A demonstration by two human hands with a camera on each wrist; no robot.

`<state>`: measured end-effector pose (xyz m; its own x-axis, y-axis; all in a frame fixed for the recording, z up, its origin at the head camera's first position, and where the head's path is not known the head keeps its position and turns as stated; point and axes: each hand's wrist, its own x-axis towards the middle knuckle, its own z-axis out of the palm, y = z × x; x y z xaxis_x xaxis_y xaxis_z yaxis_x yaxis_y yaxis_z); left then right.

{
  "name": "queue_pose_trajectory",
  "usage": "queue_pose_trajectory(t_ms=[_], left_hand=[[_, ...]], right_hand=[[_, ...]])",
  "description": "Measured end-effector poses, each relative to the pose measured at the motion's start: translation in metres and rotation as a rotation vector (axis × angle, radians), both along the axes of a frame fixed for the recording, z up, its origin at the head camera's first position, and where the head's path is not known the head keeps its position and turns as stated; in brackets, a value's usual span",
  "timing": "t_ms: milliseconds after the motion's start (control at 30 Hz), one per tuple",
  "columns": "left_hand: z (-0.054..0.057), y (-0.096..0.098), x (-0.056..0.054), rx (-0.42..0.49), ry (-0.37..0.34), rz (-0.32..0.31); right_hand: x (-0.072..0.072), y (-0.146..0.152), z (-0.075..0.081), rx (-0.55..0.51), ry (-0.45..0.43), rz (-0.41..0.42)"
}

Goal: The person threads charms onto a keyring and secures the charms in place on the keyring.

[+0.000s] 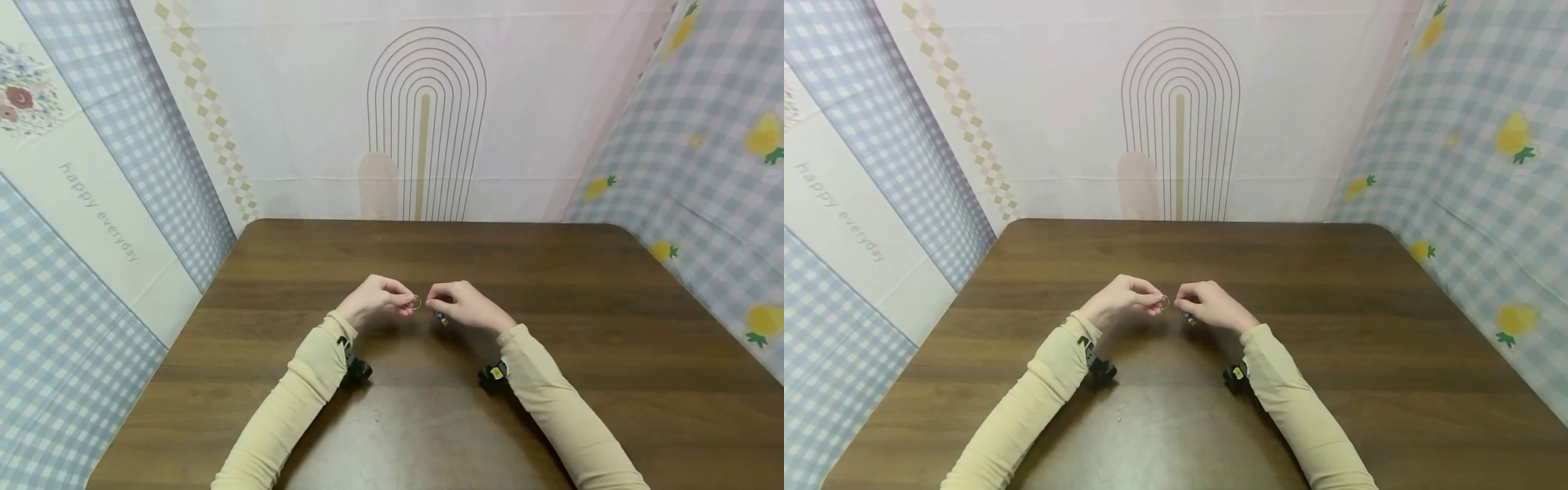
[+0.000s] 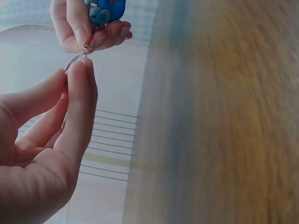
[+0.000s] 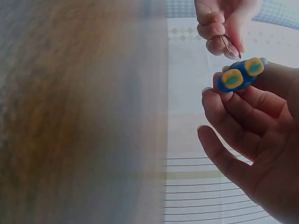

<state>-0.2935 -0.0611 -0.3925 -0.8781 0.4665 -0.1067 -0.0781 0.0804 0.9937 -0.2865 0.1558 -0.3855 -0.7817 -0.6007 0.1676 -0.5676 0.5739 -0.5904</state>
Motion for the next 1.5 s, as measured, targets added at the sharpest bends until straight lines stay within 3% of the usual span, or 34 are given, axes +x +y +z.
queue_pose_trajectory(t_ms=[200, 400, 800, 1300, 1500], left_hand=[[0.003, -0.001, -0.001, 0.145, -0.064, 0.057], [0.010, 0.001, -0.003, 0.186, -0.060, 0.091], [0.016, 0.007, 0.003, 0.091, 0.142, 0.077], [0.028, 0.009, 0.004, 0.105, 0.250, 0.058], [0.029, 0.011, 0.001, 0.066, 0.304, 0.068]], right_hand=[[0.004, 0.001, 0.009, -0.045, -0.026, -0.006], [0.007, 0.001, 0.017, -0.092, -0.022, -0.023], [0.011, 0.006, 0.023, -0.167, -0.032, -0.066], [0.009, 0.012, 0.034, -0.224, -0.036, -0.079], [0.006, 0.014, 0.032, -0.289, -0.134, -0.044]])
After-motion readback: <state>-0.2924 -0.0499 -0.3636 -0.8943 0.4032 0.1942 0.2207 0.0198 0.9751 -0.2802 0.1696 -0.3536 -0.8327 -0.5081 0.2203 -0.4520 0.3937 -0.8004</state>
